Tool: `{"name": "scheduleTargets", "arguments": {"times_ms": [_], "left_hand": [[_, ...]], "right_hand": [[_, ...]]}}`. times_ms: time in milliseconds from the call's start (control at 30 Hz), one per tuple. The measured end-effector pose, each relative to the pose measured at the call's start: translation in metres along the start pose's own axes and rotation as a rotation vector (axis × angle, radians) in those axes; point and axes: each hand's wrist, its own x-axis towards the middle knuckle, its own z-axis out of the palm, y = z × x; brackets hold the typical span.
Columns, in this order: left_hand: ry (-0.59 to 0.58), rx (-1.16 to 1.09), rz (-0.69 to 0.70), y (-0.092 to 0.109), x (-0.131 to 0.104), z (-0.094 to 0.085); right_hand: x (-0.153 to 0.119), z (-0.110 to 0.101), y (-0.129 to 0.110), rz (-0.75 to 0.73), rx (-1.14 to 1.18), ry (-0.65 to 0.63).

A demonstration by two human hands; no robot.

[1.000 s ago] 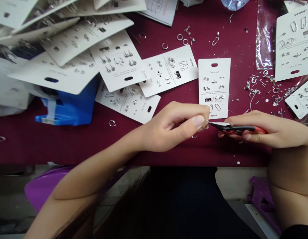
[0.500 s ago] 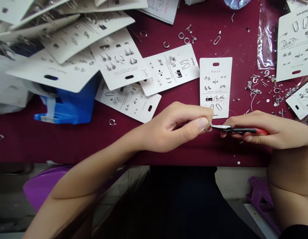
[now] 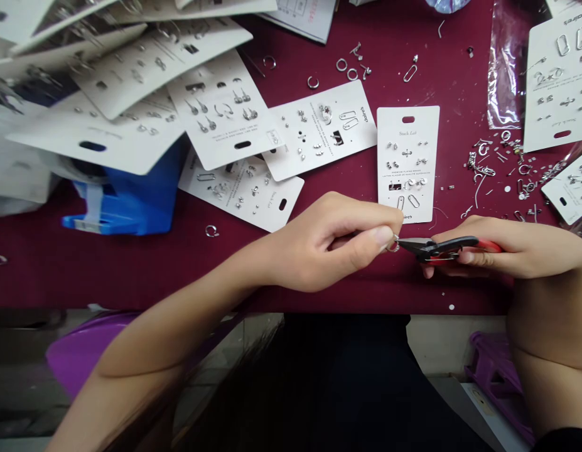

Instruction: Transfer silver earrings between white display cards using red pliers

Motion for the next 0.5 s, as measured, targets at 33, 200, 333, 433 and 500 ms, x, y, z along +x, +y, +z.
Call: {"name": "scheduleTargets", "arguments": {"times_ms": [33,200,333,433,500], "left_hand": [[-0.008,0.002,0.007,0.0001,0.0002,0.0001],[-0.011,0.005,0.026,0.0006,-0.0007,0.0013],[-0.026,0.019,0.029,0.0015,-0.002,0.0033],[-0.056,0.006,0.024,0.0021,-0.0022,0.0045],[-0.079,-0.013,0.02,0.0026,-0.002,0.0048]], "right_hand": [[0.0,-0.0002,-0.0002,0.02,0.037,-0.016],[0.0022,-0.0011,-0.0003,0.05,0.218,-0.117],[0.0039,-0.0033,0.0016,0.059,0.27,-0.175],[0.0039,-0.0054,0.003,0.107,0.281,-0.21],[0.0036,-0.0058,0.003,0.123,0.286,-0.234]]}}
